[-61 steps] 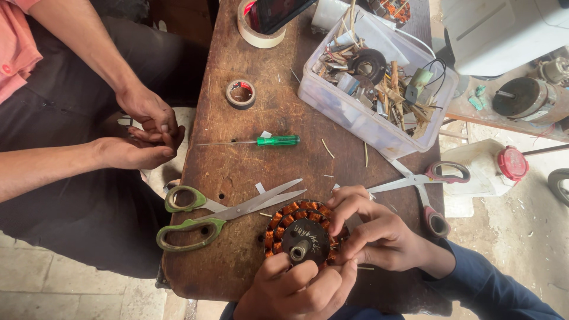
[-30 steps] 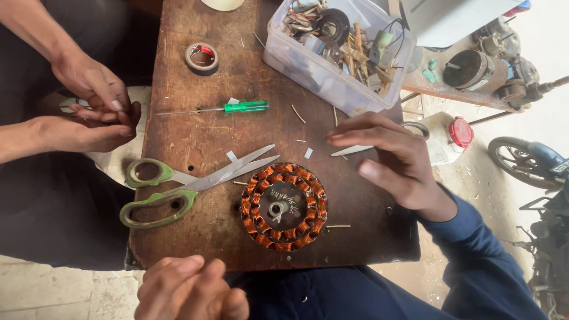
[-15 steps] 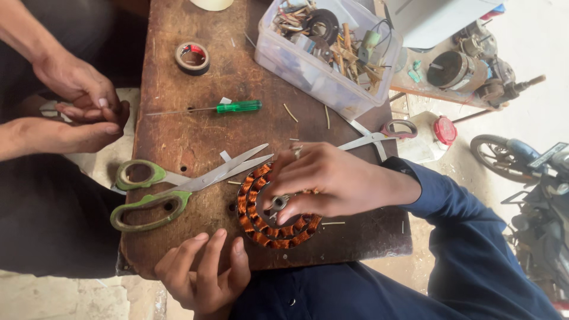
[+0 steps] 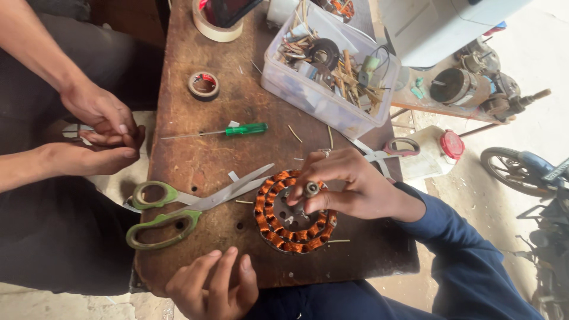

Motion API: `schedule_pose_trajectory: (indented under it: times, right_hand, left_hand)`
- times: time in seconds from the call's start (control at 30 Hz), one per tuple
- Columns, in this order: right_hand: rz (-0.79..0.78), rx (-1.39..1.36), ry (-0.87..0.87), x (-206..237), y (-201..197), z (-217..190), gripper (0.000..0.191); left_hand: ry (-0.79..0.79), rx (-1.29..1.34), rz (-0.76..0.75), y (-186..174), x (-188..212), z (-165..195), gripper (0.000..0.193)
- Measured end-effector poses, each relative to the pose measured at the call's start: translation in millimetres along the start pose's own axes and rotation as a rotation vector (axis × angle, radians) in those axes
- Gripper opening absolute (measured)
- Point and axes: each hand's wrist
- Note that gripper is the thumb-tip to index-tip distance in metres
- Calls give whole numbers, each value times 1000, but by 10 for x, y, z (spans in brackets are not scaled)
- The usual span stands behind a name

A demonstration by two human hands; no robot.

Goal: The person inserts small white insulating tubes into the slots of a copper-wound motor stator. They use their fingers to push the tubes into place and adjust the copper windings as needed.

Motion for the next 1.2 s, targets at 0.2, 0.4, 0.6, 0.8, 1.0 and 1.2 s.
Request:
schedule_pose_trajectory:
  times: [0.2,0.4,0.6,0.8,1.0,1.2]
  right_hand:
    - [23,7,6,-9,53,52,24]
    - [49,52,0,-11,76,108,25]
    - [100,81,-12,6,105,144,24]
    - [165,92,-36,-19,74,162,23]
    - [167,80,-23,-23,68,145,23]
    - [161,60,19,-12,64,155,20]
  left_hand:
    - [43,8,-3,-12,-30,13,17]
    - [18,38,-53,-31,-59,36,15]
    - [0,38,-70,-29,-75,42,14]
    - [44,40,-48,-12,-65,22,16]
    - [31,13,-129,-15,-5,-11,16]
    - [100,45,-114,-50,126,-73,15]
Point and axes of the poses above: each hand's wrist, its own x-axis away from the middle knuckle, its own y-axis out of the palm, z = x × y, and after that the axes turned 10 degrees about y, right-handed
